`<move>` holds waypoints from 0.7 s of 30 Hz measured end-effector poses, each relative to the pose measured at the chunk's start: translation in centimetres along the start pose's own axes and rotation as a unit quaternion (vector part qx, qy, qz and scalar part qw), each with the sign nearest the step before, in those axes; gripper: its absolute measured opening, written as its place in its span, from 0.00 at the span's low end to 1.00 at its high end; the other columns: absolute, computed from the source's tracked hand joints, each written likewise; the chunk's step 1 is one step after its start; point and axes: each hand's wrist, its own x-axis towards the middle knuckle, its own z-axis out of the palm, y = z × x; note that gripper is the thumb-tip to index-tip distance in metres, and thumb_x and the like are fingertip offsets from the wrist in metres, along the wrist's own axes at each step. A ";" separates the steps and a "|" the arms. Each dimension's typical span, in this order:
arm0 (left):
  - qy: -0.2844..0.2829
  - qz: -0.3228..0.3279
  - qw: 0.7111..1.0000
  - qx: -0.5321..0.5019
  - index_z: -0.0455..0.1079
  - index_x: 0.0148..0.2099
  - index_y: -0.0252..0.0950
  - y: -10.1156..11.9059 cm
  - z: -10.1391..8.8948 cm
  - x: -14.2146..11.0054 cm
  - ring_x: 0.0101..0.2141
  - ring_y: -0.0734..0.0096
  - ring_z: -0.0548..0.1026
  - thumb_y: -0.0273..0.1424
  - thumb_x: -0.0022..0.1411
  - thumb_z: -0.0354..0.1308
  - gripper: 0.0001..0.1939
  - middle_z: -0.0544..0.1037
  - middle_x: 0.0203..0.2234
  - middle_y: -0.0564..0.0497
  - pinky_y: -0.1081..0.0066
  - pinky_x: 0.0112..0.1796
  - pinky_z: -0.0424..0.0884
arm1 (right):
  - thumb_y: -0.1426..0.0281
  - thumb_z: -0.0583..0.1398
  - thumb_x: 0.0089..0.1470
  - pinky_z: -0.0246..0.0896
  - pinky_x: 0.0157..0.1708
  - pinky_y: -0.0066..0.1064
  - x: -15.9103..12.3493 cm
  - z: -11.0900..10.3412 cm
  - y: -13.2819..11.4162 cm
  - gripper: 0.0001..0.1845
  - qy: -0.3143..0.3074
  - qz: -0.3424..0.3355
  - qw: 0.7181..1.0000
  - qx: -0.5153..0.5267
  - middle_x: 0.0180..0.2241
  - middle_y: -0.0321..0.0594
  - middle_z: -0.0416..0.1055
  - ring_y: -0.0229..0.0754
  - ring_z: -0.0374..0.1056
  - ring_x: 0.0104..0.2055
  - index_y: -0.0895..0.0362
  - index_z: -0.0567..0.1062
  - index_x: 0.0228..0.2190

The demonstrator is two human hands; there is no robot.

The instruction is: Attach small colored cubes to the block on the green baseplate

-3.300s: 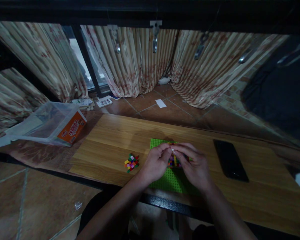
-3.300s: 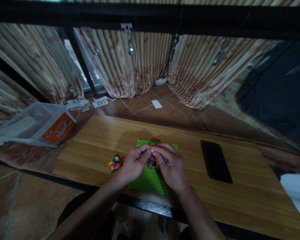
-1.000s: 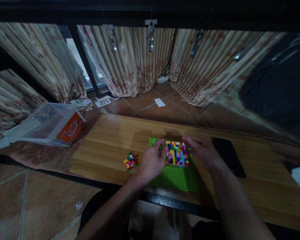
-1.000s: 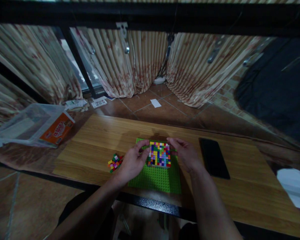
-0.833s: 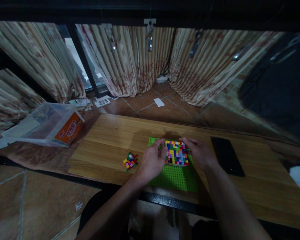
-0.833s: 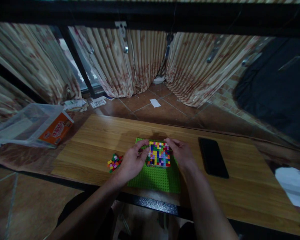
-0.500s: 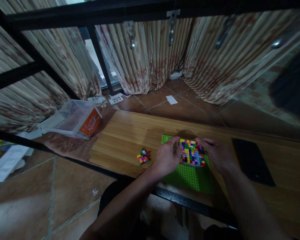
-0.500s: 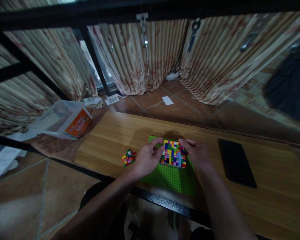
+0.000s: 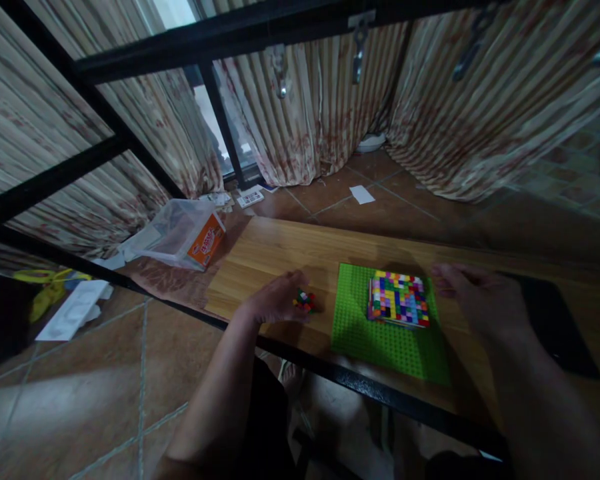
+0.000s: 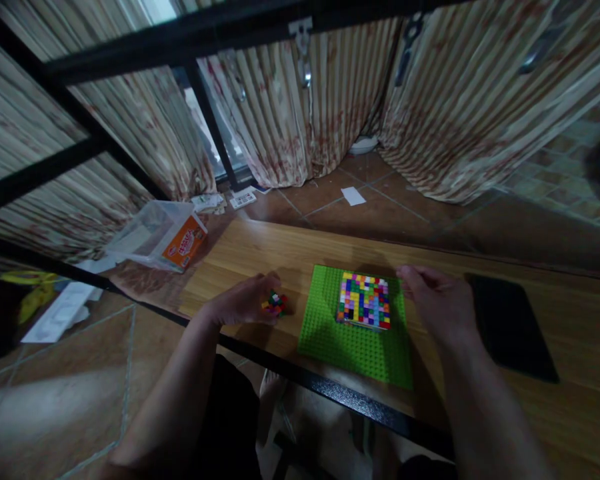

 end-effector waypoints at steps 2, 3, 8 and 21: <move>0.022 -0.038 0.999 0.013 0.69 0.53 0.36 -0.2 0.9 -1.0 0.44 0.59 0.75 0.37 0.44 0.72 0.33 0.75 0.46 0.43 0.64 0.46 0.72 | 0.57 0.67 0.45 0.72 0.42 0.46 0.2 -0.2 0.1 0.14 0.007 -0.018 1.000 0.017 0.31 0.42 0.80 0.49 0.74 0.34 0.54 0.82 0.30; 0.029 -0.051 0.998 0.015 0.69 0.53 0.36 -0.2 1.3 -1.4 0.44 0.58 0.74 0.38 0.44 0.72 0.34 0.74 0.47 0.43 0.63 0.46 0.72 | 0.57 0.67 0.45 0.72 0.42 0.46 0.2 -0.2 0.0 0.13 0.005 -0.028 0.999 0.020 0.31 0.42 0.80 0.48 0.74 0.34 0.53 0.82 0.29; 0.062 -0.087 0.994 -0.016 0.69 0.54 0.35 -0.3 2.5 -2.2 0.42 0.60 0.75 0.35 0.46 0.70 0.32 0.74 0.46 0.43 0.63 0.45 0.72 | 0.57 0.66 0.46 0.72 0.36 0.42 -0.8 -0.1 -0.9 0.12 -0.019 -0.038 0.999 0.029 0.31 0.41 0.80 0.48 0.75 0.33 0.51 0.81 0.29; 0.166 -0.103 0.980 -0.039 0.71 0.34 0.35 1.0 3.4 1.1 0.27 0.74 0.68 0.25 0.53 0.63 0.04 0.73 0.24 0.55 0.74 0.29 0.59 | 0.54 0.64 0.50 0.68 0.37 0.36 -1.3 0.2 -0.4 0.16 -0.071 -0.087 0.994 -0.018 0.33 0.41 0.81 0.47 0.75 0.35 0.53 0.82 0.31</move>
